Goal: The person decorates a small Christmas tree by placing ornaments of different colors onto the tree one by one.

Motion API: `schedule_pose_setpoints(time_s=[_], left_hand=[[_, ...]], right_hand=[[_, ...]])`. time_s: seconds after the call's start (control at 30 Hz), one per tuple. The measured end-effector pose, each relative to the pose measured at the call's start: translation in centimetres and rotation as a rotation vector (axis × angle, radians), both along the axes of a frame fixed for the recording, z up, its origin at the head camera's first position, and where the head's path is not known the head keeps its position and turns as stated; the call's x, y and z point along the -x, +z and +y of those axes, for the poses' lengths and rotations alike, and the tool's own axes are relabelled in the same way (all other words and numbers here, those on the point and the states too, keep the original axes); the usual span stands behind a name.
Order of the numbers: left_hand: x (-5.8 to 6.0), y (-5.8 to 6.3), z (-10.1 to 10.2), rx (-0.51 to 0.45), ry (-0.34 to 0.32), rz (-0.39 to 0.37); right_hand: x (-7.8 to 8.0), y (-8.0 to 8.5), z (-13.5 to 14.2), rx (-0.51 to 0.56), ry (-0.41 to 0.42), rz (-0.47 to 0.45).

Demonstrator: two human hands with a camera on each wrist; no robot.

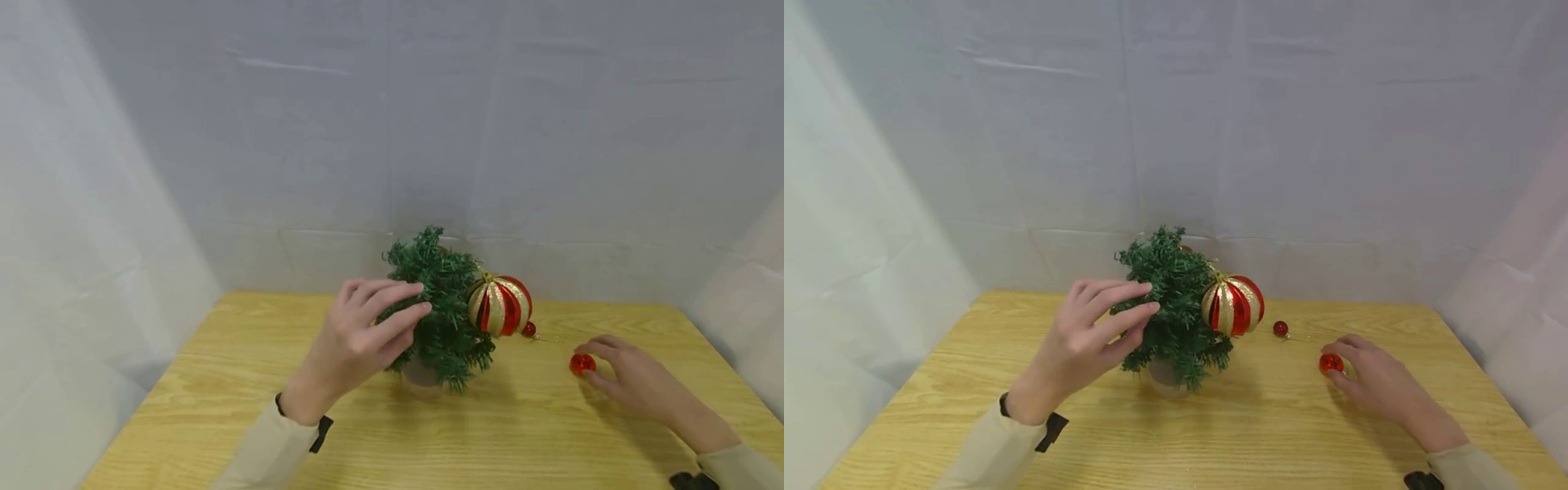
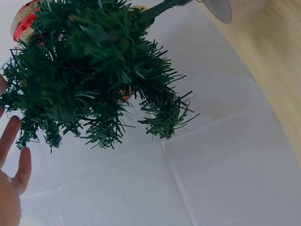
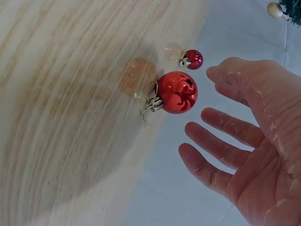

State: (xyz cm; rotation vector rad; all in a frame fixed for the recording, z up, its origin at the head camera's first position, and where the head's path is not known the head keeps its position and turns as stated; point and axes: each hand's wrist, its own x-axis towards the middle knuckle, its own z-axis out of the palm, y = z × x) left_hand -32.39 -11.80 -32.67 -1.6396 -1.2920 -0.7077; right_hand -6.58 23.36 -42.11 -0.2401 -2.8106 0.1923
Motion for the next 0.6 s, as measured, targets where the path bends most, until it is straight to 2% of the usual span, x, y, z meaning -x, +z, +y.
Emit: schedule_pose_setpoints(time_s=[0.1,0.27,0.47,0.6], left_hand=[[1.3,0.0,0.2,0.007,-0.044,0.048],[0.7,-0.3,0.3,-0.005,0.004,0.088],[0.1,-0.7,0.6,-0.035,0.016,0.115],[-0.2,-1.0,0.9,-0.054,0.020,0.127]], right_hand=[[-1.0,-0.4,-2.0,0.010,-0.072,-0.011],[-0.8,-0.6,-1.7,-0.005,-0.045,-0.018],[-0.7,-1.1,-1.4,-0.031,-0.009,0.024],[-0.6,-1.2,-1.4,-0.023,-0.011,-0.001]])
